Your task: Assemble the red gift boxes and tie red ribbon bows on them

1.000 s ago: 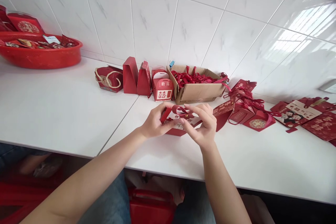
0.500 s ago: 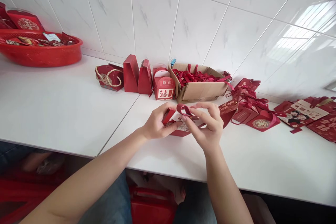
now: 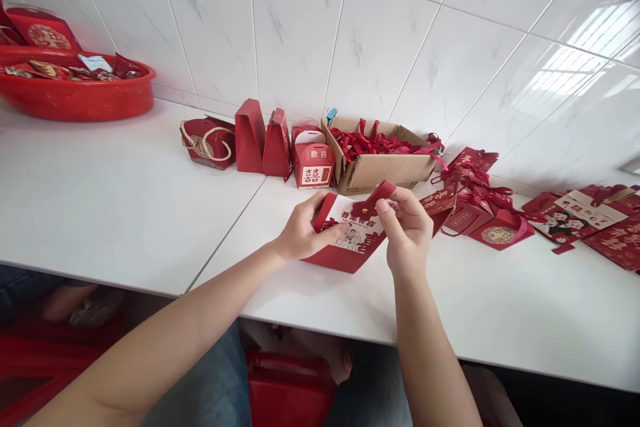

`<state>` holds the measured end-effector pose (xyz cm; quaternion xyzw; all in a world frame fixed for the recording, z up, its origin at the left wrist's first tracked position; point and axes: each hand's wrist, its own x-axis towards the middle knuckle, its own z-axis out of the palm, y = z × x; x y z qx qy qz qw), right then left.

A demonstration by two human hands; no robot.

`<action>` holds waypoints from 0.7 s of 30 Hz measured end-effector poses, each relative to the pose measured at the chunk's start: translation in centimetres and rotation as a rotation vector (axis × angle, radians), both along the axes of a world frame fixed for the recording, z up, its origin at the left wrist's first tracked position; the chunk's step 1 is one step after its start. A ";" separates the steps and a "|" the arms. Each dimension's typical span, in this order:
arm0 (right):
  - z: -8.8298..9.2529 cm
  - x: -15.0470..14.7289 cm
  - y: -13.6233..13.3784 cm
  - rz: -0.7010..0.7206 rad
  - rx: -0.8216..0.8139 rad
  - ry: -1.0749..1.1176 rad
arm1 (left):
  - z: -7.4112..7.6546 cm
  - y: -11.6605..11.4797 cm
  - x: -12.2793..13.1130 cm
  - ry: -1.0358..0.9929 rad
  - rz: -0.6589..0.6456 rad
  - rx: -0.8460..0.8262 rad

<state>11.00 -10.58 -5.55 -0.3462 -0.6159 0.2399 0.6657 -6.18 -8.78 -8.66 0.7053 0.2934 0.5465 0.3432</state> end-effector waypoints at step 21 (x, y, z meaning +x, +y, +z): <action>-3.0 4.2 5.9 -0.679 -0.576 -0.300 | -4.2 4.9 -0.7 0.086 0.423 -0.106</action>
